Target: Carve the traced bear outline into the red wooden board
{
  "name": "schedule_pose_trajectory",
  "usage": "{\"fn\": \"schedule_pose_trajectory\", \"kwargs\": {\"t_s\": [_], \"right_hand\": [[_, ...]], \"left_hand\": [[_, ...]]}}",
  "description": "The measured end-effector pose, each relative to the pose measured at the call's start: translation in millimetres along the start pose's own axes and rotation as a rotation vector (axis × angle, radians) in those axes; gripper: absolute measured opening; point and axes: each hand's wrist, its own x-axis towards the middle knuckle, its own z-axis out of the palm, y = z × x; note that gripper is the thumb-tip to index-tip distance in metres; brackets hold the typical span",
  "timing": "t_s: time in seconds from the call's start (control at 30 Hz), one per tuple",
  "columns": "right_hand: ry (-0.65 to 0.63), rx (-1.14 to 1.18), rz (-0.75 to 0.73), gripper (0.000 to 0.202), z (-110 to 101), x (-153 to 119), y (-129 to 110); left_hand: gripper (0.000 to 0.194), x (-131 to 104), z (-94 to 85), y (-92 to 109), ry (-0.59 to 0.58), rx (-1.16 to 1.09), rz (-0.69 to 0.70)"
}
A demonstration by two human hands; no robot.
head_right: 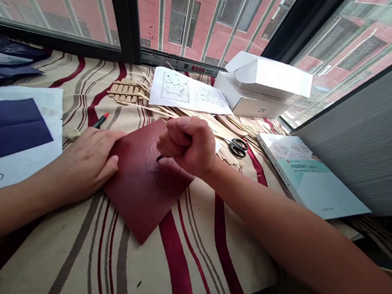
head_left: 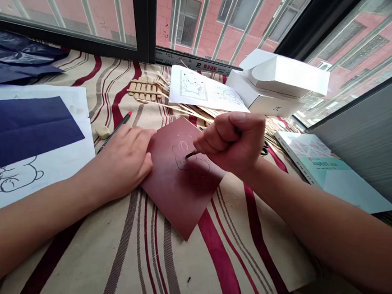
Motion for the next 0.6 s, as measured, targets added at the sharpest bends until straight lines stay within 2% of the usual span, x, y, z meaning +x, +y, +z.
{"fn": "schedule_pose_trajectory", "kwargs": {"t_s": [0.1, 0.27, 0.37, 0.43, 0.47, 0.53, 0.6], "right_hand": [[0.133, -0.029, -0.052, 0.06, 16, -9, 3], [0.547, -0.092, -0.257, 0.059, 54, -18, 11], [0.674, -0.105, -0.32, 0.05, 67, -20, 16], [0.665, -0.102, -0.329, 0.048, 67, -21, 18], [0.617, -0.1, -0.33, 0.049, 63, -20, 18], [0.417, -0.101, -0.313, 0.055, 51, -16, 16], [0.143, -0.093, -0.258, 0.066, 36, -10, 12]], "left_hand": [[0.055, -1, 3.2, 0, 0.034, -0.001, -0.01], [0.058, 0, 3.3, 1, 0.02, -0.022, -0.023], [0.059, 1, 1.7, 1, 0.01, -0.01, -0.019], [0.061, 1, 0.7, 1, -0.003, 0.001, -0.012], [0.061, 1, 0.4, 1, -0.006, 0.005, -0.01], [0.061, 1, -0.1, 1, -0.001, 0.006, -0.008], [0.06, 1, 0.1, 0, -0.001, -0.009, -0.008]]}}
